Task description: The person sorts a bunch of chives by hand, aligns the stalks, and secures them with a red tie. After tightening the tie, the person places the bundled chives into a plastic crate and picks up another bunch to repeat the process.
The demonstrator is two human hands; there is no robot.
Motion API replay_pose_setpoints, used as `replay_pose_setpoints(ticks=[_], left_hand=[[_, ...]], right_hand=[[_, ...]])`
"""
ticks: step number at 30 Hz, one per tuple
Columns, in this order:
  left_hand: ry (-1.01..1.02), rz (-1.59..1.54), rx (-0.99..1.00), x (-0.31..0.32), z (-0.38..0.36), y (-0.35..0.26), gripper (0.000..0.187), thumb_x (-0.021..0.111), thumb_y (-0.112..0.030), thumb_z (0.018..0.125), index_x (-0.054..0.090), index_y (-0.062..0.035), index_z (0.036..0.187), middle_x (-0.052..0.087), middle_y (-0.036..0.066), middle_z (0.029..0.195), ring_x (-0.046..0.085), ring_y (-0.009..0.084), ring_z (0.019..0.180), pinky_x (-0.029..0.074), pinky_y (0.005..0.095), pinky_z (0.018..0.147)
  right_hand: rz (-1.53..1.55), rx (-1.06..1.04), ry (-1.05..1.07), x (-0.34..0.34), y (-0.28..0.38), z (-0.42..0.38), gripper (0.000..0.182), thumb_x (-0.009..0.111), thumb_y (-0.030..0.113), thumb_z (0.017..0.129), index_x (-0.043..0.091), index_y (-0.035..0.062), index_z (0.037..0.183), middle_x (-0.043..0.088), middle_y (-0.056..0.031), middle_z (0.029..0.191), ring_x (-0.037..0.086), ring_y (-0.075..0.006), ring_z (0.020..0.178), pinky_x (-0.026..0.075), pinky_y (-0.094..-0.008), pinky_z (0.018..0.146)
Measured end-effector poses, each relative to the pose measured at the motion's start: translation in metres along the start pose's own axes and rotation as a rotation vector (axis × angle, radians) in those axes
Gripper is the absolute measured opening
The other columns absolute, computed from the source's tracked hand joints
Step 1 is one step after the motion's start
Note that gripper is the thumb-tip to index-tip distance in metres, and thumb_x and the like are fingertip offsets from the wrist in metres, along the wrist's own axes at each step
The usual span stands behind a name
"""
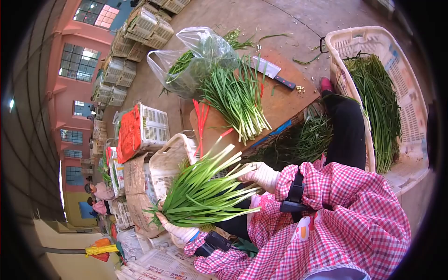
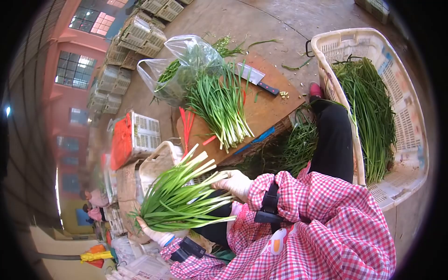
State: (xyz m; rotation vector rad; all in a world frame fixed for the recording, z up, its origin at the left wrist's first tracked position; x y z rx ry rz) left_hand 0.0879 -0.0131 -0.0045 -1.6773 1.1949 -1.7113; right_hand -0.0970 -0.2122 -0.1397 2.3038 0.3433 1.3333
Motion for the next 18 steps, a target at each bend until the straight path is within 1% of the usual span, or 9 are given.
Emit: replay_pose_setpoints(ticks=[2,4,6,8,10,11,12,16,18], left_hand=[[-0.006,-0.016,-0.024,0.007,0.002,0.004,0.028,0.050,-0.033,0.092,0.062,-0.0096,0.100,0.064,0.006,0.104,0.057,0.0225,0.099,0.042,0.0439,0.095],[0.199,-0.120,-0.003,0.027,0.007,0.003,0.027,0.049,-0.034,0.092,0.063,-0.0108,0.092,0.065,0.005,0.097,0.058,0.0223,0.098,0.041,0.0471,0.097],[0.440,-0.137,0.042,0.093,-0.020,0.001,0.027,0.047,-0.034,0.093,0.059,-0.0120,0.086,0.063,0.003,0.081,0.059,0.0194,0.086,0.039,0.0465,0.100],[0.464,-0.055,0.151,0.067,0.009,-0.005,0.028,0.048,-0.036,0.093,0.057,-0.0093,0.094,0.061,0.005,0.093,0.059,0.0265,0.095,0.045,0.0516,0.092],[0.380,-0.044,0.126,0.068,0.020,-0.001,0.027,0.049,-0.036,0.093,0.057,-0.0095,0.093,0.060,0.005,0.090,0.059,0.0258,0.095,0.045,0.0495,0.091],[0.384,0.033,0.061,0.065,0.027,0.004,0.026,0.051,-0.035,0.092,0.055,-0.0096,0.090,0.060,0.004,0.089,0.058,0.0226,0.095,0.045,0.0457,0.091],[0.530,-0.096,-0.016,0.089,0.021,0.010,0.023,0.054,-0.032,0.091,0.052,-0.0096,0.087,0.058,0.002,0.087,0.056,0.0171,0.089,0.045,0.0419,0.090],[0.529,-0.268,-0.059,0.111,0.015,0.018,0.019,0.059,-0.024,0.089,0.046,-0.0111,0.083,0.045,-0.004,0.077,0.049,0.0099,0.078,0.040,0.0391,0.098],[0.499,-0.309,-0.080,0.115,0.012,0.020,0.019,0.059,-0.023,0.089,0.045,-0.0117,0.082,0.043,-0.004,0.077,0.048,0.0082,0.078,0.037,0.0384,0.101]], right_hand=[[0.102,0.019,-0.105,0.003,0.015,-0.016,0.022,0.072,0.009,0.074,0.064,0.0041,0.093,0.065,-0.0040,0.083,0.062,-0.0140,0.073,0.051,-0.0299,0.064],[0.127,-0.096,-0.036,-0.013,-0.003,0.012,0.028,0.072,0.011,0.072,0.063,0.0038,0.097,0.065,-0.0046,0.086,0.062,-0.0153,0.076,0.051,-0.0320,0.069],[0.126,-0.072,0.084,-0.002,0.001,0.006,0.032,0.072,0.012,0.073,0.062,0.0029,0.101,0.066,-0.0060,0.091,0.062,-0.0174,0.081,0.051,-0.0341,0.077],[0.234,-0.046,0.270,0.013,0.008,-0.010,0.029,0.070,0.010,0.076,0.061,0.0016,0.102,0.066,-0.0076,0.096,0.063,-0.0195,0.089,0.050,-0.0342,0.081],[0.235,-0.174,0.333,0.007,0.004,-0.005,0.027,0.070,0.010,0.077,0.061,0.0016,0.102,0.066,-0.0076,0.095,0.063,-0.0183,0.088,0.050,-0.0327,0.081],[0.279,-0.207,0.435,0.011,0.008,-0.009,0.024,0.069,0.010,0.079,0.061,0.0020,0.100,0.066,-0.0075,0.095,0.063,-0.0168,0.086,0.051,-0.0313,0.080],[0.331,-0.159,0.460,0.013,0.012,-0.014,0.021,0.068,0.009,0.079,0.061,0.0027,0.097,0.066,-0.0075,0.093,0.063,-0.0153,0.083,0.051,-0.0306,0.077],[0.392,-0.047,0.317,-0.004,0.024,-0.028,0.019,0.067,0.012,0.079,0.062,0.0035,0.095,0.065,-0.0066,0.091,0.063,-0.0157,0.081,0.052,-0.0312,0.070],[0.183,-0.135,0.496,-0.005,0.028,-0.028,0.026,0.069,0.021,0.078,0.061,0.0022,0.095,0.064,-0.0064,0.091,0.062,-0.0166,0.079,0.050,-0.0320,0.072]])
Point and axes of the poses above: each hand's wrist, its own z-axis towards the middle knuckle, its own x-axis out of the palm, y = z × x, the point moved 10 cm from there along z, towards the middle knuckle
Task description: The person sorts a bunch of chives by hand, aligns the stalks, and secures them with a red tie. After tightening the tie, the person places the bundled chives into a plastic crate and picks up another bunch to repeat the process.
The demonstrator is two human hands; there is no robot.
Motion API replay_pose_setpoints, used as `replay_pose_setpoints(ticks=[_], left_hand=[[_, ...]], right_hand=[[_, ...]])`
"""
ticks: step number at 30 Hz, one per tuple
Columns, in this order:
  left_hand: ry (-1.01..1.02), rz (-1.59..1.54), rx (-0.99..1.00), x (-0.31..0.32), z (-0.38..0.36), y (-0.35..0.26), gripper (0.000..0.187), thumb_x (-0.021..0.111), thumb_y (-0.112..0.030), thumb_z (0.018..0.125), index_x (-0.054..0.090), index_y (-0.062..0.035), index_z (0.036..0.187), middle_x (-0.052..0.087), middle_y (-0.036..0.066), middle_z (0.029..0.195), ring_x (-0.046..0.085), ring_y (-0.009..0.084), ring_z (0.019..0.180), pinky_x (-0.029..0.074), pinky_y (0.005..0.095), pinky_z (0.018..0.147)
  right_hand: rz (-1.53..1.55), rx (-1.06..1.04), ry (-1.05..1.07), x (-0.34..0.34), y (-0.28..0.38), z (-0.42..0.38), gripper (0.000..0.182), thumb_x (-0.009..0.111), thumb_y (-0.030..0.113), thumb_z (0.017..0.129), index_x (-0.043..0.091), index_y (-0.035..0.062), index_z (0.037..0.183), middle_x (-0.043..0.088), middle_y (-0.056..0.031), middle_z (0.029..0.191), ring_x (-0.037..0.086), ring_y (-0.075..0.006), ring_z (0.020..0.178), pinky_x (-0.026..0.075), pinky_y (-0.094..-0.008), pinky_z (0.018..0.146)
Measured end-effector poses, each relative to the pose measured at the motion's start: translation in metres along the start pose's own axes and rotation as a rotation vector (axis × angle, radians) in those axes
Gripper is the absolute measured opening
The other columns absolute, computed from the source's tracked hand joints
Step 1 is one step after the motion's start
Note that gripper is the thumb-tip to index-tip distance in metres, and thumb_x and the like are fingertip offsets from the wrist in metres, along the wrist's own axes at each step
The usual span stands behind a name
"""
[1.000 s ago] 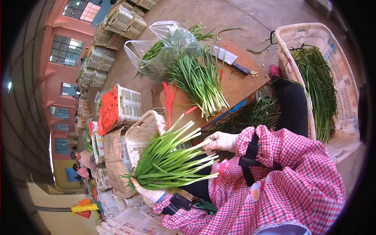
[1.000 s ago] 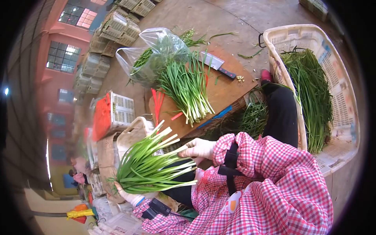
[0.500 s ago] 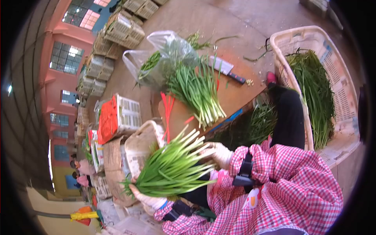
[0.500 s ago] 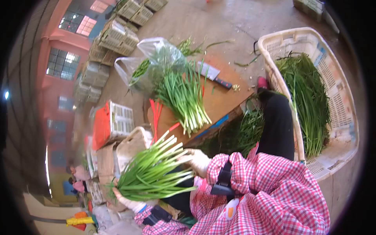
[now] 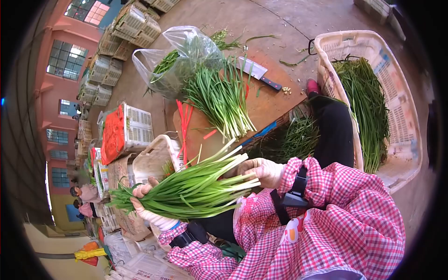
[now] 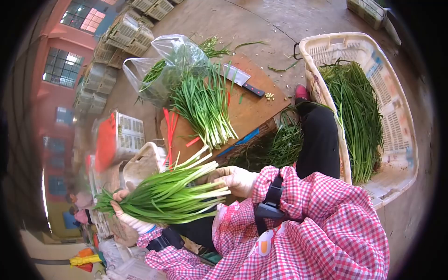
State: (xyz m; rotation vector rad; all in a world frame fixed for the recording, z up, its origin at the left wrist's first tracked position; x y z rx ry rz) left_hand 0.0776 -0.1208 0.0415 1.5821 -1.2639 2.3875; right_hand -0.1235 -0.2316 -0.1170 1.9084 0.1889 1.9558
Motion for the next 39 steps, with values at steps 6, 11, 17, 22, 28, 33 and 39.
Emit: replay_pose_setpoints(ticks=[6,11,17,22,28,33,39], left_hand=[[0.053,0.143,0.041,-0.047,0.000,-0.040,0.019,0.053,-0.029,0.091,0.055,-0.0108,0.087,0.053,-0.002,0.086,0.052,0.0132,0.088,0.040,0.0387,0.098],[-0.557,0.319,0.154,-0.132,-0.030,-0.101,0.044,0.052,-0.040,0.088,0.057,-0.0079,0.118,0.055,0.011,0.124,0.050,0.0284,0.112,0.038,0.0461,0.099],[-0.896,0.418,0.367,-0.168,-0.063,-0.127,0.055,0.057,-0.041,0.085,0.052,-0.0029,0.124,0.052,0.013,0.127,0.050,0.0297,0.113,0.037,0.0425,0.099],[-0.899,0.342,0.290,-0.161,-0.069,-0.112,0.054,0.057,-0.039,0.086,0.051,-0.0014,0.124,0.051,0.015,0.129,0.049,0.0307,0.114,0.036,0.0436,0.100],[-0.954,0.310,0.329,-0.154,-0.074,-0.103,0.047,0.059,-0.035,0.084,0.056,-0.0028,0.118,0.056,0.013,0.121,0.053,0.0299,0.108,0.041,0.0440,0.095],[-0.898,0.257,0.283,-0.150,-0.072,-0.093,0.047,0.061,-0.037,0.082,0.058,-0.0041,0.115,0.057,0.013,0.120,0.053,0.0304,0.108,0.041,0.0457,0.095],[-0.883,0.240,0.287,-0.141,-0.072,-0.089,0.047,0.060,-0.037,0.083,0.057,-0.0051,0.117,0.057,0.012,0.120,0.055,0.0300,0.106,0.042,0.0457,0.095]], right_hand=[[-0.428,0.073,0.067,-0.021,0.047,-0.037,0.041,0.068,0.027,0.080,0.061,-0.0047,0.104,0.058,-0.0147,0.119,0.054,-0.0205,0.109,0.037,-0.0335,0.098],[-1.697,0.820,0.042,-0.096,0.065,-0.092,0.040,0.066,0.028,0.076,0.063,0.0041,0.108,0.064,-0.0078,0.105,0.057,-0.0222,0.103,0.043,-0.0358,0.091],[-1.876,0.178,0.008,-0.039,0.058,-0.052,0.052,0.066,0.031,0.073,0.056,0.0084,0.119,0.062,-0.0137,0.107,0.058,-0.0303,0.103,0.045,-0.0378,0.090],[-1.260,0.093,0.024,-0.005,-0.007,0.004,0.061,0.067,0.029,0.074,0.048,0.0091,0.128,0.058,-0.0154,0.116,0.055,-0.0294,0.110,0.041,-0.0372,0.096],[-1.128,-0.211,-0.007,0.026,-0.057,0.054,0.064,0.072,0.032,0.074,0.048,0.0065,0.128,0.059,-0.0176,0.113,0.056,-0.0295,0.107,0.043,-0.0355,0.092],[-0.860,0.289,0.142,0.021,-0.090,0.040,0.021,0.063,0.021,0.085,0.065,0.0038,0.096,0.063,-0.0015,0.073,0.057,-0.0091,0.066,0.047,-0.0275,0.064],[-1.276,0.421,-0.042,-0.041,-0.021,-0.034,0.019,0.059,0.014,0.084,0.064,0.0026,0.098,0.065,-0.0031,0.081,0.060,-0.0112,0.075,0.049,-0.0283,0.071]])
Point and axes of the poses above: each hand's wrist, its own z-axis towards the middle knuckle, its own x-axis out of the palm, y = z × x, the point moved 10 cm from there along z, towards the middle knuckle
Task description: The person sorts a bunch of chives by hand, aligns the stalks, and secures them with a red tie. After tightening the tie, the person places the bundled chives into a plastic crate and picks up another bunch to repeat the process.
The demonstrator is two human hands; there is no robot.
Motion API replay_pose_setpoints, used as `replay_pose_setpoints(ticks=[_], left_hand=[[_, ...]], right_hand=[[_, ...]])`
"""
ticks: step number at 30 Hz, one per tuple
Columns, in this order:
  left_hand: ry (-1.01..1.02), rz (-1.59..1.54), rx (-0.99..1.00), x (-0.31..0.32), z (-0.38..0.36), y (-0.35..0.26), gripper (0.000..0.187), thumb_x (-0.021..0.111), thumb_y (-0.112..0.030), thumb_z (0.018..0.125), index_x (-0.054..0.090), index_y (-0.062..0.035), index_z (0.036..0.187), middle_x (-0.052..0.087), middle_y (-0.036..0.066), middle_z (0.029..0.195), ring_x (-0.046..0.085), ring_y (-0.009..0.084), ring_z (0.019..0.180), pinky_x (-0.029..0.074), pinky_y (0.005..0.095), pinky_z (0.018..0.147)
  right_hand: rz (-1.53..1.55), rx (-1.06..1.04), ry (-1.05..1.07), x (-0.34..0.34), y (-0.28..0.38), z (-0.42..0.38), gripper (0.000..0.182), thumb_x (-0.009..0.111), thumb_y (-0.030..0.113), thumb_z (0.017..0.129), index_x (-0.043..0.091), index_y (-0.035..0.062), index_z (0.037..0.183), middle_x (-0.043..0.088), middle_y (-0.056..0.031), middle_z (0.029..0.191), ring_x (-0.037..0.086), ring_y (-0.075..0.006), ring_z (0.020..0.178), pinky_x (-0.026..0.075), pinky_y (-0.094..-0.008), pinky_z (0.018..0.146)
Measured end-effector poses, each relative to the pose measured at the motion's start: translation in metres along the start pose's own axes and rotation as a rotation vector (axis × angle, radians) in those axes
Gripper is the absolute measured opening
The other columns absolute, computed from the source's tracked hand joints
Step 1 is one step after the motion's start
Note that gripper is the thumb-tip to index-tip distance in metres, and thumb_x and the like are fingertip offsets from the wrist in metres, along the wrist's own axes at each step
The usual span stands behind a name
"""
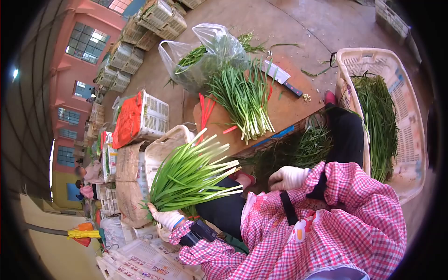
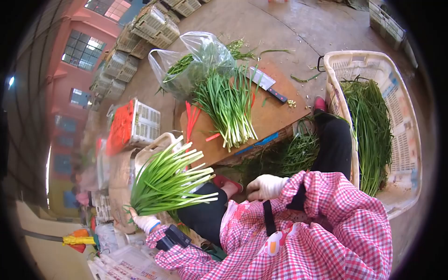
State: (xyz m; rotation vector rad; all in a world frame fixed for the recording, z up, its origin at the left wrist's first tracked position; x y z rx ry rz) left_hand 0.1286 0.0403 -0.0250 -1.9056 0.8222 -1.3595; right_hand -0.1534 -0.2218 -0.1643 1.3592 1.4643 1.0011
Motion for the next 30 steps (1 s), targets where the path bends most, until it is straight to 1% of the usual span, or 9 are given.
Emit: replay_pose_setpoints(ticks=[5,7,9,12,18,25,27,28,30], left_hand=[[0.085,-0.011,-0.028,0.008,0.006,0.021,0.042,0.059,-0.036,0.083,0.060,-0.0076,0.114,0.059,0.010,0.118,0.054,0.0285,0.108,0.041,0.0454,0.096],[0.098,-0.018,-0.049,0.015,0.001,0.032,0.037,0.058,-0.035,0.085,0.062,-0.0084,0.111,0.060,0.010,0.117,0.055,0.0284,0.107,0.040,0.0453,0.096],[0.164,-0.029,-0.079,0.023,-0.002,0.042,0.034,0.056,-0.035,0.086,0.062,-0.0088,0.107,0.060,0.009,0.115,0.055,0.0282,0.105,0.041,0.0451,0.096],[0.125,-0.053,-0.092,0.030,-0.015,0.048,0.033,0.055,-0.035,0.087,0.062,-0.0088,0.107,0.059,0.009,0.116,0.055,0.0288,0.105,0.041,0.0473,0.095],[0.010,-0.059,-0.102,0.031,-0.033,0.061,0.038,0.057,-0.036,0.085,0.059,-0.0098,0.112,0.057,0.010,0.120,0.051,0.0295,0.112,0.039,0.0519,0.096],[0.208,-0.113,-0.073,0.033,-0.013,0.066,0.047,0.061,-0.038,0.082,0.057,-0.0077,0.118,0.055,0.011,0.124,0.049,0.0314,0.114,0.037,0.0480,0.098],[0.197,-0.084,-0.025,0.037,-0.018,0.059,0.045,0.058,-0.039,0.084,0.057,-0.0086,0.118,0.055,0.012,0.123,0.049,0.0317,0.115,0.037,0.0490,0.098],[0.300,-0.099,-0.031,0.050,-0.024,0.056,0.031,0.053,-0.037,0.088,0.059,-0.0097,0.102,0.059,0.009,0.113,0.052,0.0314,0.112,0.038,0.0513,0.098],[0.504,-0.127,-0.067,0.075,-0.034,0.054,0.028,0.047,-0.034,0.092,0.063,-0.0126,0.084,0.065,0.006,0.098,0.054,0.0311,0.111,0.037,0.0546,0.099]], right_hand=[[0.715,-0.020,-0.167,-0.015,0.030,0.000,0.041,0.064,0.017,0.084,0.053,0.0014,0.120,0.060,-0.0074,0.111,0.056,-0.0145,0.101,0.044,-0.0324,0.092],[1.041,-0.138,-0.118,0.001,0.049,0.027,0.034,0.066,0.023,0.084,0.057,0.0068,0.113,0.061,0.0011,0.089,0.053,-0.0083,0.073,0.046,-0.0258,0.068],[1.187,-0.278,-0.145,0.009,0.050,0.052,0.029,0.064,0.017,0.086,0.059,0.0058,0.112,0.061,0.0025,0.090,0.053,-0.0082,0.076,0.045,-0.0269,0.071],[1.252,-0.215,-0.213,0.009,0.069,0.042,0.036,0.068,0.013,0.082,0.058,0.0037,0.116,0.064,-0.0058,0.107,0.060,-0.0172,0.096,0.048,-0.0329,0.084],[1.415,-0.240,-0.170,0.010,0.066,0.047,0.038,0.069,0.017,0.081,0.057,-0.0001,0.113,0.064,-0.0093,0.104,0.061,-0.0191,0.095,0.047,-0.0329,0.086],[1.395,-0.133,-0.266,0.009,0.044,0.040,0.032,0.068,0.015,0.076,0.061,0.0004,0.104,0.066,-0.0079,0.088,0.062,-0.0172,0.074,0.050,-0.0292,0.066],[1.504,-0.357,-0.053,0.006,0.051,0.041,0.041,0.067,0.012,0.073,0.058,-0.0003,0.111,0.064,-0.0144,0.103,0.062,-0.0255,0.091,0.050,-0.0424,0.082],[1.639,-0.419,0.050,0.012,0.056,0.041,0.048,0.071,0.018,0.071,0.056,-0.0025,0.112,0.064,-0.0168,0.104,0.061,-0.0270,0.093,0.047,-0.0420,0.087],[1.451,-0.470,0.291,0.022,0.079,0.018,0.038,0.074,0.022,0.069,0.061,-0.0054,0.092,0.064,-0.0171,0.088,0.061,-0.0291,0.084,0.046,-0.0430,0.086]])
Point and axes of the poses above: each hand's wrist, its own z-axis towards the middle knuckle, its own x-axis out of the palm, y = z × x, the point moved 10 cm from there along z, towards the middle knuckle
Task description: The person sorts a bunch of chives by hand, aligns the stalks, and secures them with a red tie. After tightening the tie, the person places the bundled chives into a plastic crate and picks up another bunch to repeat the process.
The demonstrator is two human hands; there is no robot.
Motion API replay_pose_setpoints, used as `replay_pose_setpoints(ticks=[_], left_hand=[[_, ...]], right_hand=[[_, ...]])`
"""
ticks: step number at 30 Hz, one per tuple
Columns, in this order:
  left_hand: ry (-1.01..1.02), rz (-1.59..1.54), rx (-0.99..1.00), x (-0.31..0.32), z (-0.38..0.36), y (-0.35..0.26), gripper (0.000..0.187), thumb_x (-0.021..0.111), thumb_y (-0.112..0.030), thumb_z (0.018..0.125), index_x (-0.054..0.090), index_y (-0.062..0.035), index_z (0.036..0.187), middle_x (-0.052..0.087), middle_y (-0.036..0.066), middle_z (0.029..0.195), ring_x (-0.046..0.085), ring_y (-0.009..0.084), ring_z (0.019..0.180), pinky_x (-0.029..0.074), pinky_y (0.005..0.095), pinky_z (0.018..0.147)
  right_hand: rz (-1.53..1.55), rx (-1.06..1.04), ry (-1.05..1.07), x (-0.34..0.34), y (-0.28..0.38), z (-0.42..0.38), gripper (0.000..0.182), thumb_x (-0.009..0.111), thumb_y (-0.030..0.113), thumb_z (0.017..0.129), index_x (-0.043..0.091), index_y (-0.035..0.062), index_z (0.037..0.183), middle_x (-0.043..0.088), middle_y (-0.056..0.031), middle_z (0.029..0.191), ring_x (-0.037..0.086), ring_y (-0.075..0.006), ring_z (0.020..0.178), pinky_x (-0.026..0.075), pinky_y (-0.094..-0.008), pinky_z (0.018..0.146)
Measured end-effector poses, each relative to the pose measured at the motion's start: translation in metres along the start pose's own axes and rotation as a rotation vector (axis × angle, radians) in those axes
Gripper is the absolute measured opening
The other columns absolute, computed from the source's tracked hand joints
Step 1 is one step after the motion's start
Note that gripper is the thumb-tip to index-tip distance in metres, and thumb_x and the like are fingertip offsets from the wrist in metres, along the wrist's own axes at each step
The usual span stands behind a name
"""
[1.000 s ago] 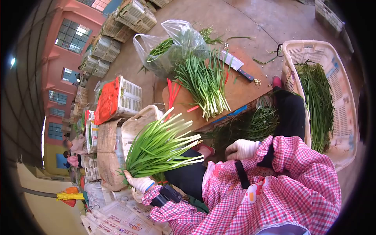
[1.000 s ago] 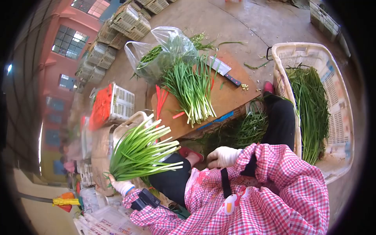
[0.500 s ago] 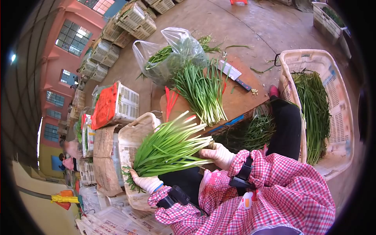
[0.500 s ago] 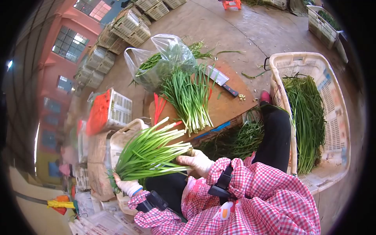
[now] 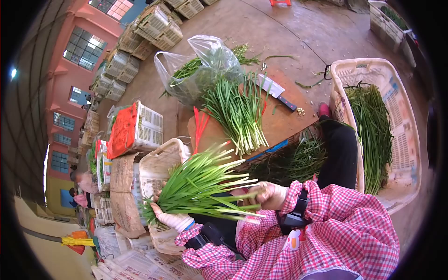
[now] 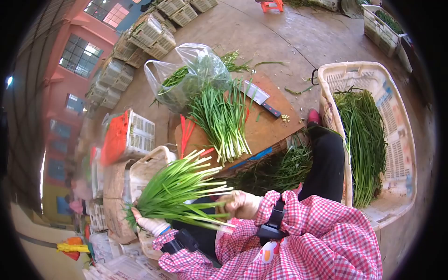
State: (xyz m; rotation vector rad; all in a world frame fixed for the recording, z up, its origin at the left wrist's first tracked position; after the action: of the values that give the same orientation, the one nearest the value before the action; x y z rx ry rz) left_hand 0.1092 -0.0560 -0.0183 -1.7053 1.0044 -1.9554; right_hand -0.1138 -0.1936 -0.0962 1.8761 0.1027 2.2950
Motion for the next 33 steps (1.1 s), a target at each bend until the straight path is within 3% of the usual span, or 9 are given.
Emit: replay_pose_setpoints(ticks=[5,9,11,14,16,19,23,29,33], left_hand=[[0.016,-0.054,-0.178,0.019,-0.004,0.018,0.030,0.044,-0.035,0.093,0.064,-0.0142,0.084,0.066,0.004,0.097,0.052,0.0289,0.113,0.035,0.0537,0.101],[0.079,-0.094,-0.126,0.032,-0.007,0.014,0.029,0.045,-0.035,0.093,0.064,-0.0151,0.086,0.065,0.004,0.100,0.053,0.0276,0.111,0.036,0.0528,0.101],[0.069,-0.127,-0.118,0.026,-0.002,0.011,0.029,0.045,-0.035,0.093,0.064,-0.0155,0.086,0.065,0.003,0.102,0.053,0.0272,0.111,0.036,0.0524,0.101],[-0.033,-0.063,-0.032,0.000,0.007,-0.014,0.028,0.046,-0.033,0.093,0.065,-0.0127,0.089,0.062,0.006,0.112,0.054,0.0266,0.109,0.036,0.0506,0.101],[0.031,-0.116,0.003,-0.020,0.021,-0.030,0.027,0.047,-0.031,0.092,0.065,-0.0109,0.090,0.062,0.007,0.113,0.052,0.0254,0.111,0.034,0.0487,0.103],[-0.001,-0.111,-0.036,-0.040,0.030,-0.035,0.027,0.047,-0.031,0.092,0.065,-0.0109,0.094,0.061,0.006,0.116,0.050,0.0246,0.114,0.032,0.0471,0.104],[-0.171,-0.040,-0.048,-0.030,0.019,-0.029,0.032,0.046,-0.033,0.092,0.063,-0.0107,0.107,0.056,0.009,0.125,0.048,0.0258,0.117,0.031,0.0462,0.105],[-0.058,0.011,-0.134,-0.010,0.008,-0.017,0.036,0.045,-0.035,0.092,0.061,-0.0107,0.114,0.053,0.009,0.128,0.047,0.0271,0.119,0.029,0.0467,0.107],[-0.036,-0.096,-0.145,-0.018,0.011,-0.014,0.031,0.047,-0.033,0.092,0.064,-0.0116,0.106,0.052,0.009,0.129,0.047,0.0264,0.119,0.032,0.0474,0.105]], right_hand=[[-0.233,0.214,0.269,0.027,-0.007,-0.020,0.035,0.072,0.024,0.074,0.063,-0.0069,0.090,0.064,-0.0116,0.080,0.058,-0.0182,0.073,0.045,-0.0308,0.070],[-0.469,0.435,0.179,0.002,0.005,-0.052,0.036,0.070,0.021,0.076,0.062,-0.0080,0.096,0.065,-0.0105,0.086,0.059,-0.0162,0.078,0.047,-0.0311,0.074],[-0.539,0.468,0.418,-0.005,0.009,-0.072,0.036,0.068,0.018,0.077,0.062,-0.0086,0.099,0.065,-0.0106,0.089,0.060,-0.0161,0.081,0.048,-0.0310,0.076],[-0.708,0.448,0.061,-0.050,0.053,-0.110,0.034,0.066,0.016,0.078,0.061,-0.0089,0.101,0.065,-0.0094,0.090,0.060,-0.0160,0.085,0.048,-0.0310,0.078],[-1.293,0.777,-0.118,-0.055,0.081,-0.125,0.030,0.066,0.021,0.078,0.064,-0.0014,0.098,0.066,-0.0076,0.084,0.061,-0.0191,0.083,0.047,-0.0316,0.074],[-2.739,0.988,-0.047,-0.036,0.125,-0.116,0.046,0.065,0.030,0.075,0.058,0.0079,0.115,0.063,-0.0137,0.094,0.062,-0.0309,0.087,0.048,-0.0375,0.077],[-1.977,0.169,-0.239,0.001,0.124,-0.074,0.045,0.063,0.028,0.078,0.056,0.0076,0.118,0.062,-0.0137,0.107,0.060,-0.0318,0.097,0.047,-0.0382,0.086],[-1.008,0.087,-0.315,-0.029,0.052,-0.026,0.048,0.064,0.020,0.083,0.050,0.0067,0.127,0.061,-0.0054,0.112,0.055,-0.0157,0.102,0.046,-0.0334,0.088],[-0.399,0.082,-0.408,-0.037,0.008,0.002,0.031,0.064,0.021,0.086,0.058,0.0067,0.113,0.063,-0.0025,0.087,0.057,-0.0101,0.071,0.048,-0.0253,0.065]])
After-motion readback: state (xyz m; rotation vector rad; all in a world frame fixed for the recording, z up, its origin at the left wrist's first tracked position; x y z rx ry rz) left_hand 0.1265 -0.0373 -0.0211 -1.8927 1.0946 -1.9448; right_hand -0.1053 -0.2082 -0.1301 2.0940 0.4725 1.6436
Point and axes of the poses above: each hand's wrist, its own z-axis towards the middle knuckle, its own x-axis out of the palm, y = z × x, the point moved 10 cm from there along z, towards the middle knuckle
